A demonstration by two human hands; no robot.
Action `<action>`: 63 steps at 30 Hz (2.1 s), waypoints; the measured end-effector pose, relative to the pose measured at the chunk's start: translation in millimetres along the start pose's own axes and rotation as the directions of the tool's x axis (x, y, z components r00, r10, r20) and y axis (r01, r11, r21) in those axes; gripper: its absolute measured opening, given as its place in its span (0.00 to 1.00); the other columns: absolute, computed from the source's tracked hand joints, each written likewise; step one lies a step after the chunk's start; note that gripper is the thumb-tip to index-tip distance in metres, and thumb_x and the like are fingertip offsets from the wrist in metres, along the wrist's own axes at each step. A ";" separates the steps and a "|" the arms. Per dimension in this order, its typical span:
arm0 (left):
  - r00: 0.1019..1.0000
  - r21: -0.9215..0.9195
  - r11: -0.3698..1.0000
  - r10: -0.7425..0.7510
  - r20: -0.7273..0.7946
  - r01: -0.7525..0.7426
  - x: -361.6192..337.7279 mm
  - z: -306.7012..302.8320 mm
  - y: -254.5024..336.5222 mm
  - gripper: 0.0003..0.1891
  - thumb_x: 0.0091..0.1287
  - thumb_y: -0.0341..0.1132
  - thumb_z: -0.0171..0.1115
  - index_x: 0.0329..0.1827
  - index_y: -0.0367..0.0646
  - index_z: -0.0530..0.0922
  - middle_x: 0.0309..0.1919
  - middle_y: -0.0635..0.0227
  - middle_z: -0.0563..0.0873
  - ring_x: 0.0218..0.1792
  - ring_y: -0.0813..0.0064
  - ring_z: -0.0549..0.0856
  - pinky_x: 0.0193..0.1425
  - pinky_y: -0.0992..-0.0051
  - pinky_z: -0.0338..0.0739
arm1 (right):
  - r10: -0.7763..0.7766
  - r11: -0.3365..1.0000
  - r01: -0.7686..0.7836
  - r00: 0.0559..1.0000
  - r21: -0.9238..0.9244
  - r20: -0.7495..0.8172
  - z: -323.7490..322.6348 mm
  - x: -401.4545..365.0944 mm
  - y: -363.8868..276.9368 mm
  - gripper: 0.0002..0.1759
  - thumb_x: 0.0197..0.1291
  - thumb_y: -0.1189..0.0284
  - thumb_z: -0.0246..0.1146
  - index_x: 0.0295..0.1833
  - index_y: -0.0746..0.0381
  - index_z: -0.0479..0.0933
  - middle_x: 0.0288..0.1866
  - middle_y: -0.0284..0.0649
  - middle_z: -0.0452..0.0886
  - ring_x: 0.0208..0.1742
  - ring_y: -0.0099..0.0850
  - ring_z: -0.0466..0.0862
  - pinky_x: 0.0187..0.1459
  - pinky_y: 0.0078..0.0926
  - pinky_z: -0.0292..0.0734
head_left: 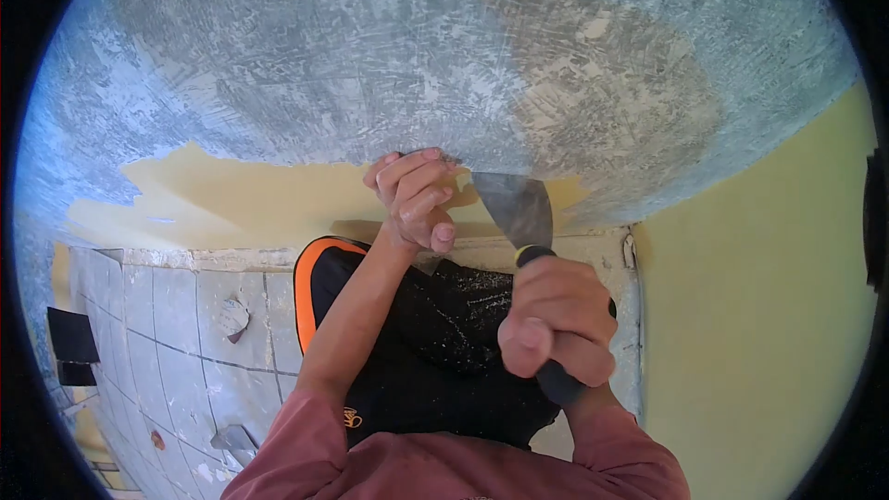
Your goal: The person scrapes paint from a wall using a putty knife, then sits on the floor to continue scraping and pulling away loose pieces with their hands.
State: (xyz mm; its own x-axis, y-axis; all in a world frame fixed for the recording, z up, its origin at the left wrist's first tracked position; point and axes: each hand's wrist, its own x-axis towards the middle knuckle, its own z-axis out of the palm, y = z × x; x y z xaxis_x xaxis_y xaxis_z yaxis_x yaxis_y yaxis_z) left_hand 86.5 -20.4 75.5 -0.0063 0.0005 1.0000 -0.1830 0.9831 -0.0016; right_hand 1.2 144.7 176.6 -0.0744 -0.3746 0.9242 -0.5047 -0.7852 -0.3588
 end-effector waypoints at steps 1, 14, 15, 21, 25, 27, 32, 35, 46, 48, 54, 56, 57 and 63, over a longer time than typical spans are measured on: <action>1.000 0.008 1.000 0.001 0.001 -0.001 0.9 -0.1 -0.9 0.14 0.64 0.49 0.37 0.36 0.51 0.66 0.35 0.71 0.81 0.45 0.70 0.77 0.58 0.64 0.56 | 0.017 1.000 -0.017 1.000 0.026 -0.017 1.7 0.7 -1.5 0.06 0.46 0.84 0.58 0.21 0.66 0.69 0.23 0.39 0.74 0.21 0.36 0.77 0.24 0.32 0.74; 1.000 0.000 1.000 0.005 -0.013 -0.005 0.3 1.7 -2.7 0.13 0.63 0.48 0.37 0.34 0.51 0.66 0.35 0.70 0.81 0.45 0.70 0.77 0.58 0.64 0.56 | -0.085 0.933 0.230 0.889 0.277 -0.450 5.2 -12.8 -19.5 0.09 0.47 0.83 0.60 0.23 0.64 0.67 0.22 0.38 0.72 0.23 0.35 0.77 0.23 0.30 0.74; 1.000 0.004 1.000 0.010 -0.024 -0.010 0.5 2.3 -3.2 0.13 0.63 0.48 0.38 0.33 0.51 0.66 0.35 0.70 0.81 0.45 0.70 0.77 0.58 0.65 0.56 | -0.202 0.951 0.291 0.842 0.105 -0.500 17.2 -7.3 -8.7 0.11 0.47 0.82 0.60 0.22 0.63 0.64 0.19 0.35 0.70 0.18 0.30 0.74 0.19 0.26 0.73; 1.000 0.001 1.000 0.005 0.009 -0.005 -0.8 -1.4 -1.9 0.13 0.63 0.48 0.37 0.33 0.51 0.66 0.36 0.70 0.82 0.45 0.70 0.77 0.58 0.64 0.56 | -0.076 0.987 0.113 0.953 0.112 -0.294 7.5 -4.3 -16.5 0.12 0.46 0.84 0.58 0.22 0.62 0.62 0.16 0.33 0.69 0.14 0.26 0.69 0.17 0.25 0.72; 1.000 -0.008 1.000 0.004 -0.024 -0.004 -0.7 1.5 -2.1 0.13 0.62 0.49 0.38 0.34 0.51 0.66 0.36 0.70 0.82 0.45 0.70 0.77 0.58 0.64 0.56 | -0.125 0.991 0.133 0.976 0.035 -0.180 5.3 4.5 5.3 0.08 0.47 0.83 0.60 0.23 0.62 0.68 0.16 0.33 0.69 0.14 0.28 0.70 0.18 0.25 0.72; 1.000 -0.014 1.000 0.006 -0.003 -0.006 0.2 0.5 -1.3 0.13 0.62 0.49 0.38 0.34 0.51 0.66 0.36 0.70 0.82 0.45 0.70 0.77 0.58 0.64 0.56 | -0.066 0.987 0.065 0.998 -0.149 -0.006 7.6 8.8 10.1 0.10 0.50 0.79 0.59 0.21 0.61 0.66 0.15 0.31 0.68 0.13 0.26 0.69 0.14 0.20 0.68; 1.000 -0.008 1.000 -0.010 -0.016 0.010 0.4 1.8 -0.7 0.13 0.63 0.48 0.38 0.35 0.51 0.66 0.36 0.71 0.82 0.45 0.70 0.77 0.58 0.64 0.56 | -0.021 0.937 0.183 0.880 0.298 -0.475 11.5 -6.4 -14.2 0.11 0.43 0.83 0.62 0.21 0.62 0.66 0.21 0.35 0.69 0.21 0.31 0.73 0.20 0.26 0.66; 0.999 -0.006 1.000 0.024 -0.024 -0.024 -0.3 1.8 -1.3 0.13 0.63 0.49 0.38 0.35 0.51 0.66 0.36 0.70 0.82 0.45 0.70 0.77 0.58 0.64 0.56 | 0.146 0.976 -0.127 0.984 -0.176 0.101 9.1 2.6 10.1 0.09 0.46 0.80 0.61 0.21 0.62 0.68 0.19 0.36 0.70 0.20 0.30 0.74 0.23 0.23 0.72; 1.000 -0.025 0.999 0.024 -0.004 -0.024 0.3 0.2 -3.3 0.13 0.63 0.48 0.38 0.33 0.51 0.66 0.36 0.71 0.82 0.45 0.70 0.77 0.58 0.64 0.57 | 0.456 0.849 -0.328 0.852 -0.415 0.259 -10.4 4.8 -16.3 0.07 0.36 0.79 0.64 0.25 0.61 0.74 0.22 0.42 0.73 0.25 0.44 0.77 0.30 0.39 0.74; 1.000 -0.016 1.000 0.012 -0.011 -0.012 -2.6 -1.6 -2.0 0.13 0.63 0.49 0.38 0.33 0.51 0.66 0.35 0.70 0.82 0.45 0.70 0.77 0.58 0.64 0.56 | 0.164 0.971 -0.186 0.975 0.153 0.147 -15.9 -16.7 -0.7 0.06 0.37 0.80 0.63 0.25 0.62 0.74 0.24 0.42 0.74 0.25 0.43 0.78 0.29 0.39 0.74; 1.000 -0.025 1.000 0.012 -0.003 -0.012 -0.6 0.1 -1.4 0.13 0.62 0.48 0.39 0.34 0.50 0.67 0.34 0.69 0.81 0.45 0.70 0.77 0.58 0.64 0.56 | -0.018 0.998 0.021 0.999 -0.059 0.046 -11.4 -11.0 2.2 0.03 0.41 0.83 0.57 0.21 0.66 0.71 0.27 0.40 0.76 0.25 0.37 0.79 0.32 0.34 0.78; 1.000 -0.019 0.999 0.026 -0.011 -0.026 1.8 0.7 -4.4 0.13 0.62 0.48 0.39 0.34 0.50 0.66 0.34 0.69 0.81 0.44 0.70 0.77 0.58 0.64 0.56 | -0.069 0.988 0.063 0.997 0.140 0.040 -23.1 -22.1 4.6 0.06 0.42 0.82 0.59 0.20 0.66 0.69 0.26 0.40 0.75 0.23 0.35 0.78 0.30 0.32 0.77; 1.000 -0.005 1.000 0.019 0.002 -0.019 1.6 -0.1 -2.7 0.13 0.63 0.48 0.39 0.34 0.50 0.66 0.35 0.69 0.81 0.44 0.70 0.77 0.58 0.64 0.55 | -0.049 0.989 0.053 0.998 0.142 -0.028 -18.9 -20.5 -0.6 0.06 0.42 0.82 0.60 0.20 0.66 0.69 0.24 0.40 0.75 0.23 0.36 0.78 0.29 0.32 0.77; 0.997 0.039 0.998 0.052 0.062 -0.054 2.3 -1.9 0.5 0.12 0.65 0.47 0.36 0.34 0.48 0.61 0.31 0.64 0.78 0.42 0.67 0.75 0.56 0.63 0.57 | -0.092 0.996 0.093 0.989 0.002 -0.115 -11.5 -12.4 4.6 0.07 0.46 0.84 0.57 0.21 0.64 0.68 0.21 0.41 0.74 0.18 0.35 0.75 0.23 0.30 0.76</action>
State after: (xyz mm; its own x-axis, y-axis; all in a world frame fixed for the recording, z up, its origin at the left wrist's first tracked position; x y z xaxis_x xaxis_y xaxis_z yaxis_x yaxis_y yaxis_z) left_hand 88.3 -19.5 77.8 -0.0766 0.0399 0.9963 -0.2209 0.9737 -0.0560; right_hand -10.1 151.3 165.0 -0.1265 -0.2414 0.9621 -0.5078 -0.8175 -0.2719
